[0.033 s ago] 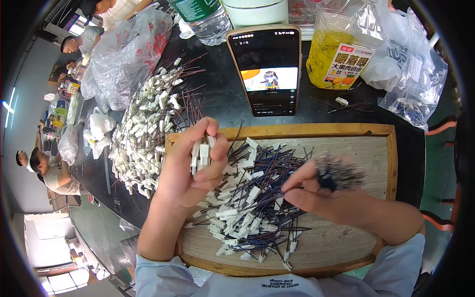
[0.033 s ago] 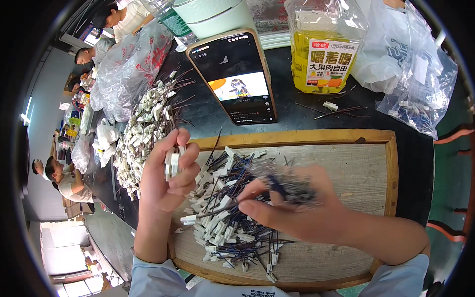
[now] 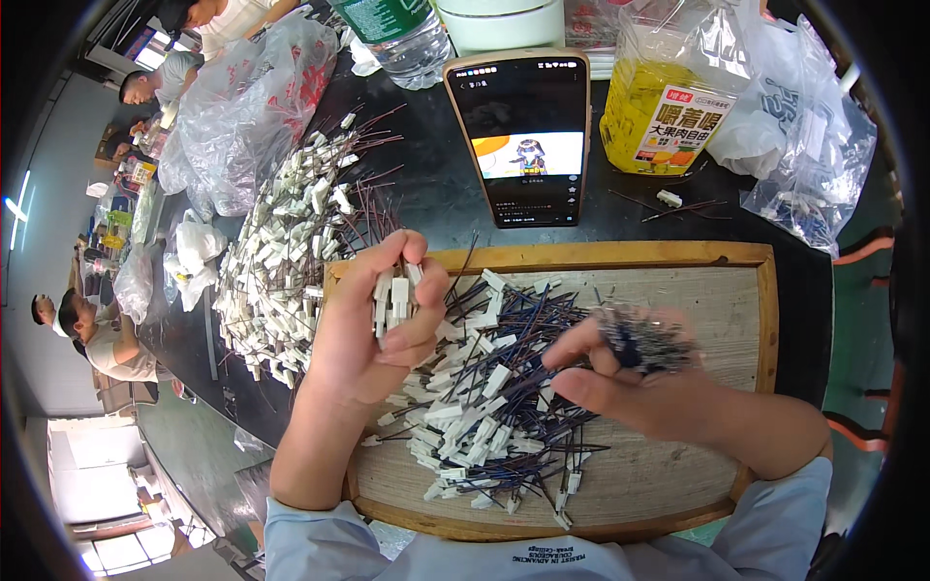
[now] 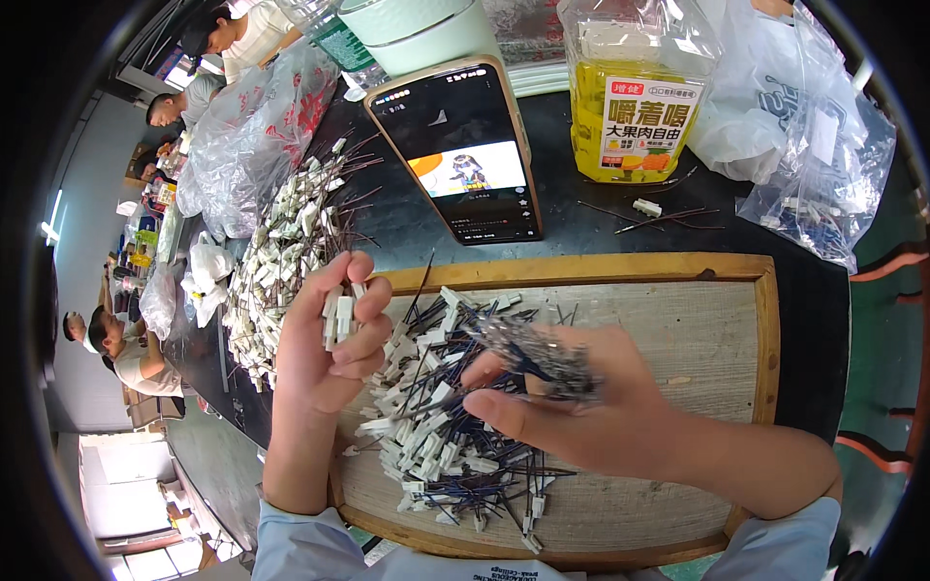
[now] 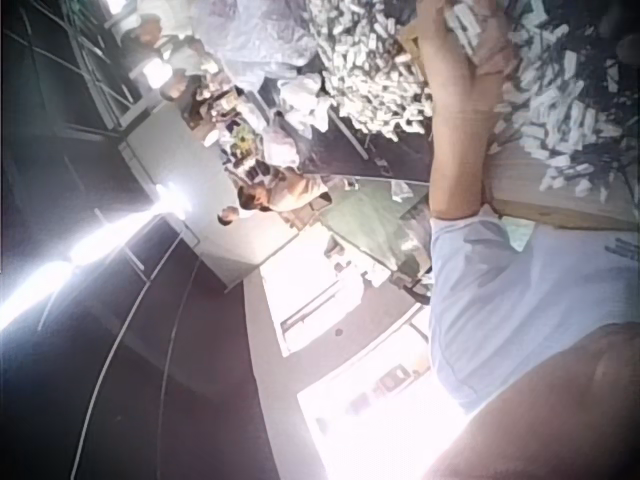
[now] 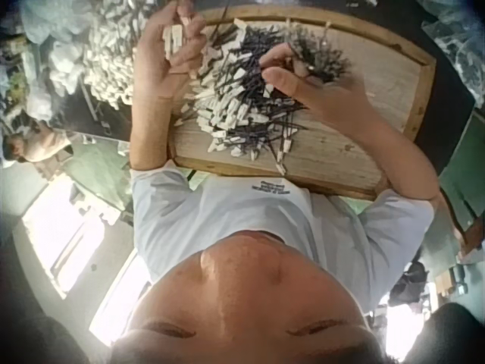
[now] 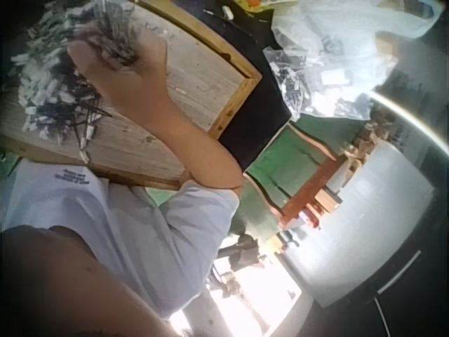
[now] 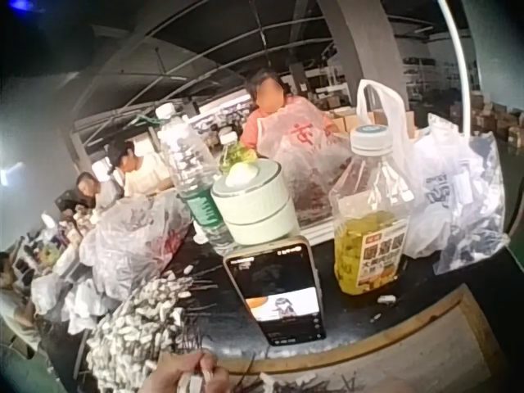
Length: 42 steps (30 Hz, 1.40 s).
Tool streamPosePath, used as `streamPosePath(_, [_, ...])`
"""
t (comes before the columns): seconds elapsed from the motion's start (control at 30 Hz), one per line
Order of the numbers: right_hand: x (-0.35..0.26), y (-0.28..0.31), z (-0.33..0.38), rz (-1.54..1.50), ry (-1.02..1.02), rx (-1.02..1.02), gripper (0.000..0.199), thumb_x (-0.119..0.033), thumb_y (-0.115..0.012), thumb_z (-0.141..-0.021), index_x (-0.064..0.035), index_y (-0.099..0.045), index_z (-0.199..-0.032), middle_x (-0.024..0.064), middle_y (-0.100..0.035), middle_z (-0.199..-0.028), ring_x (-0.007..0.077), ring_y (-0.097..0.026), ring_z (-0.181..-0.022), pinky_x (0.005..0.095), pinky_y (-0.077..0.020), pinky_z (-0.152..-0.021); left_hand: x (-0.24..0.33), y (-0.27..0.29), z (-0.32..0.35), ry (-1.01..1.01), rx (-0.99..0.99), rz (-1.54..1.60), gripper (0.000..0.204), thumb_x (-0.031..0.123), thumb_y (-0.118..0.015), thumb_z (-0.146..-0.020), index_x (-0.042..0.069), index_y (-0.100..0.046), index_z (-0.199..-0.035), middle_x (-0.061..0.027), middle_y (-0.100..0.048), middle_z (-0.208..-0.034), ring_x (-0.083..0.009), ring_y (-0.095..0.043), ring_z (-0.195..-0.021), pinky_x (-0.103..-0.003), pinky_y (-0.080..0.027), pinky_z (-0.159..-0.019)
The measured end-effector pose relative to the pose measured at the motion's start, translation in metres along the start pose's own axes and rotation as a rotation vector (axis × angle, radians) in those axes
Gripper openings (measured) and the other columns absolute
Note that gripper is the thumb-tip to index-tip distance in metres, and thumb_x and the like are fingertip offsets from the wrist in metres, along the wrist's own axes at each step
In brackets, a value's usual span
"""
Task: The person sorts and organizes bundles of electrical wires and wire connectors by hand, placing them into a component tray with plastic terminals.
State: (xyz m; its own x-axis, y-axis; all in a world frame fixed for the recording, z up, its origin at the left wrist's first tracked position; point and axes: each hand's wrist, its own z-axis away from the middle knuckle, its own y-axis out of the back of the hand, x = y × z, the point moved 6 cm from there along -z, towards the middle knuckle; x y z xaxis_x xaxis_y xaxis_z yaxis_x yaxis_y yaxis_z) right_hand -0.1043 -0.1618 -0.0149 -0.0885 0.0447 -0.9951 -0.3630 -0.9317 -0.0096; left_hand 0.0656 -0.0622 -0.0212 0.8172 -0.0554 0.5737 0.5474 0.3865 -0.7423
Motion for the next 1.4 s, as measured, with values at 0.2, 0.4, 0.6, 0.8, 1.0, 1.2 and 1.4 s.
streamPosePath(0.2, [-0.005, 0.002, 0.0, 0.014, 0.262, 0.133, 0.019, -0.011, -0.062, -0.088, -0.0011, -0.051, -0.099, 0.0038, -0.057, -0.076, 0.0068, -0.048, -0.064, 0.0229, -0.0391, -0.058, -0.008, -0.007, -0.001, 0.015, 0.004, 0.04, 0.027, 0.03, -0.032, -0.101, 0.011, -0.049, -0.097, -0.0116, -0.057, -0.085, -0.0068, -0.038, -0.041, -0.017, -0.027, -0.032])
streamPosePath(0.4, [0.004, 0.002, 0.003, 0.022, 0.192, 0.074, 0.016, -0.008, -0.062, -0.086, -0.0007, -0.053, -0.097, 0.0027, -0.058, -0.075, 0.0051, -0.049, -0.062, 0.022, -0.0398, -0.055, -0.018, -0.03, 0.007, 0.009, -0.093, -0.317, 0.027, 0.029, -0.033, -0.101, 0.007, -0.047, -0.106, -0.0088, -0.052, -0.071, -0.0052, -0.037, -0.043, -0.017, -0.026, -0.036])
streamPosePath(0.6, [0.012, -0.001, 0.005, -0.128, 0.088, 0.091, 0.009, -0.007, -0.066, -0.082, -0.0005, -0.061, -0.087, -0.002, -0.058, -0.065, -0.0002, -0.045, -0.051, 0.0176, -0.0317, -0.044, -0.022, -0.03, 0.014, -0.026, -0.002, -0.559, 0.021, 0.024, -0.049, -0.094, 0.004, -0.045, -0.099, -0.0065, -0.049, -0.069, -0.0062, -0.039, -0.049, -0.019, -0.029, -0.04])
streamPosePath(0.8, [0.008, 0.001, 0.006, -0.104, 0.068, 0.102, 0.008, -0.006, -0.068, -0.08, -0.0009, -0.064, -0.083, -0.0041, -0.056, -0.06, -0.0013, -0.043, -0.049, 0.0165, -0.0291, -0.043, -0.022, -0.032, 0.016, -0.067, -0.02, -0.555, 0.019, 0.017, -0.057, -0.09, 0.004, -0.045, -0.097, -0.0048, -0.05, -0.072, -0.0063, -0.041, -0.05, -0.019, -0.03, -0.041])
streamPosePath(1.0, [0.005, 0.002, 0.006, -0.063, 0.098, 0.066, 0.01, -0.002, -0.07, -0.075, 0.0009, -0.064, -0.083, 0.0, -0.062, -0.067, 0.0013, -0.051, -0.054, 0.0173, -0.0386, -0.048, -0.021, -0.038, 0.02, -0.062, -0.015, -0.758, 0.012, 0.012, -0.055, -0.092, 0.003, -0.05, -0.098, 0.0013, -0.05, -0.077, -0.0024, -0.043, -0.057, -0.017, -0.034, -0.05])
streamPosePath(1.2, [-0.005, 0.003, 0.005, 0.025, 0.198, 0.044, 0.012, -0.001, -0.07, -0.073, 0.0027, -0.063, -0.083, 0.0053, -0.065, -0.073, 0.0058, -0.06, -0.063, 0.0203, -0.0466, -0.055, -0.019, -0.039, 0.024, -0.079, 0.011, -0.795, 0.009, 0.009, -0.055, -0.091, 0.003, -0.052, -0.097, 0.003, -0.051, -0.081, -0.0014, -0.044, -0.066, -0.017, -0.036, -0.059])
streamPosePath(1.4, [-0.006, 0.002, 0.005, 0.065, 0.276, 0.048, 0.012, -0.002, -0.071, -0.074, 0.002, -0.064, -0.082, 0.0076, -0.065, -0.072, 0.0085, -0.062, -0.064, 0.0219, -0.048, -0.057, -0.015, -0.042, 0.025, -0.18, 0.017, -1.01, 0.01, 0.005, -0.057, -0.088, 0.002, -0.052, -0.096, -0.0002, -0.056, -0.08, -0.0039, -0.05, -0.068, -0.019, -0.04, -0.062])
